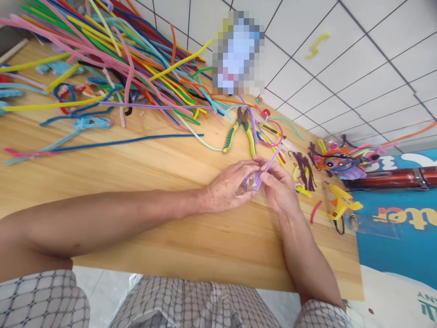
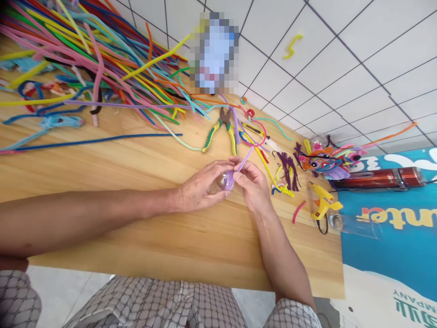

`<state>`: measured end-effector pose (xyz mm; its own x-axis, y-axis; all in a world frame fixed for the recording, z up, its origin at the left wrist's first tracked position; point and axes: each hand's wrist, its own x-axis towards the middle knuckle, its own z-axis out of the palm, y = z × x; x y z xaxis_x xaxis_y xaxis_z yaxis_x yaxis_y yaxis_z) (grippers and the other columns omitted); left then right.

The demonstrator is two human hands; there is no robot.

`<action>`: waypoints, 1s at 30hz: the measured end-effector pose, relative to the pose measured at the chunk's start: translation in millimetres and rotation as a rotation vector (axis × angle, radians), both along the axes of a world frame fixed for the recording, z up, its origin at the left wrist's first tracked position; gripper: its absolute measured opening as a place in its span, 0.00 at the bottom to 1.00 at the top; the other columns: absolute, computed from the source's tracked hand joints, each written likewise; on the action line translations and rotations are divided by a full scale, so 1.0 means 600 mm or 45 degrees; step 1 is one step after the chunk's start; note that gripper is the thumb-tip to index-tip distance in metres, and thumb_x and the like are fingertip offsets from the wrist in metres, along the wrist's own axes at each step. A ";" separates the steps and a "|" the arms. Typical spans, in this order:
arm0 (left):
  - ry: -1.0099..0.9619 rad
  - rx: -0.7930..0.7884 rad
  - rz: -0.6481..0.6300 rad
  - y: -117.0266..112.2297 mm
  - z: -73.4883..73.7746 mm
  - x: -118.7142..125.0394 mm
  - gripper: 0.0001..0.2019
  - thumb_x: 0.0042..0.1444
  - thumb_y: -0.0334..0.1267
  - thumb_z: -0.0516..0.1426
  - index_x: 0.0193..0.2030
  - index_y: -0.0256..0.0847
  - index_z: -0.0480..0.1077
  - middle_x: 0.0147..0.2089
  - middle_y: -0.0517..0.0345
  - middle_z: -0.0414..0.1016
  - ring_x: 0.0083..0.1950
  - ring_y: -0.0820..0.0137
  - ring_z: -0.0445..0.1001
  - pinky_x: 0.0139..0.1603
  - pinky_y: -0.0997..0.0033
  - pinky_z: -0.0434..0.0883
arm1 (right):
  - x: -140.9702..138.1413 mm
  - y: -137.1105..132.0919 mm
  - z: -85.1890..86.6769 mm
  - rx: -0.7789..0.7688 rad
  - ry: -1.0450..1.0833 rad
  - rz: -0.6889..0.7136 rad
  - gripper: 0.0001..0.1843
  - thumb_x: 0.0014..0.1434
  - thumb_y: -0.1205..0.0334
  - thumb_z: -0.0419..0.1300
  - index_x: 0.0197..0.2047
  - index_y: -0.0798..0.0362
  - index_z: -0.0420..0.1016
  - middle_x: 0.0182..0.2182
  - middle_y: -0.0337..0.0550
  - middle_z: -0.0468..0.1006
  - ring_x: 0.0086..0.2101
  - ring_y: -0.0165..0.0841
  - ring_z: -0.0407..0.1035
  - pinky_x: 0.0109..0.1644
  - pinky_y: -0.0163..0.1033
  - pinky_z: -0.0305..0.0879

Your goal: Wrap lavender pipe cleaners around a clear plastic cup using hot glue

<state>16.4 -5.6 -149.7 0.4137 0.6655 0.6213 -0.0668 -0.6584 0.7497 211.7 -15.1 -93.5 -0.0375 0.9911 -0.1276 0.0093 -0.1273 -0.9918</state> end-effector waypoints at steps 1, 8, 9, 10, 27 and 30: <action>0.007 -0.008 0.001 0.000 0.000 -0.001 0.28 0.67 0.34 0.62 0.72 0.42 0.63 0.68 0.37 0.75 0.73 0.50 0.74 0.72 0.41 0.76 | -0.001 0.000 0.000 -0.002 0.009 -0.002 0.18 0.50 0.46 0.83 0.38 0.42 0.85 0.57 0.42 0.87 0.58 0.45 0.78 0.63 0.51 0.75; 0.024 -0.015 -0.023 0.003 -0.002 -0.005 0.30 0.67 0.34 0.62 0.74 0.43 0.61 0.75 0.35 0.70 0.79 0.49 0.69 0.77 0.39 0.71 | -0.007 0.006 -0.003 -0.016 0.039 0.020 0.21 0.47 0.45 0.84 0.37 0.43 0.84 0.51 0.40 0.87 0.51 0.42 0.79 0.55 0.48 0.76; 0.022 -0.005 -0.022 0.005 -0.002 -0.006 0.31 0.66 0.34 0.62 0.74 0.44 0.60 0.76 0.35 0.69 0.80 0.49 0.68 0.78 0.37 0.70 | -0.007 0.006 -0.005 -0.011 0.036 0.021 0.21 0.47 0.45 0.84 0.38 0.43 0.84 0.50 0.40 0.87 0.49 0.42 0.79 0.54 0.47 0.76; 0.023 0.001 -0.022 0.006 -0.003 -0.007 0.32 0.66 0.33 0.62 0.75 0.44 0.60 0.76 0.36 0.68 0.80 0.49 0.67 0.79 0.36 0.69 | -0.008 0.007 -0.006 -0.003 0.030 0.022 0.21 0.47 0.45 0.83 0.38 0.43 0.83 0.49 0.40 0.87 0.48 0.42 0.79 0.53 0.47 0.76; 0.158 -0.007 -0.090 0.021 -0.009 -0.022 0.30 0.69 0.39 0.61 0.75 0.43 0.62 0.78 0.36 0.67 0.82 0.53 0.66 0.81 0.40 0.66 | -0.026 0.012 -0.024 0.088 0.213 -0.011 0.15 0.47 0.56 0.80 0.34 0.47 0.81 0.34 0.37 0.85 0.35 0.34 0.76 0.43 0.42 0.75; 0.170 -0.053 -0.113 0.020 -0.009 -0.025 0.30 0.70 0.40 0.61 0.76 0.45 0.61 0.80 0.37 0.65 0.83 0.53 0.64 0.81 0.40 0.67 | -0.027 0.013 -0.025 0.080 0.245 -0.013 0.16 0.45 0.56 0.81 0.34 0.47 0.81 0.38 0.38 0.86 0.34 0.33 0.76 0.42 0.41 0.76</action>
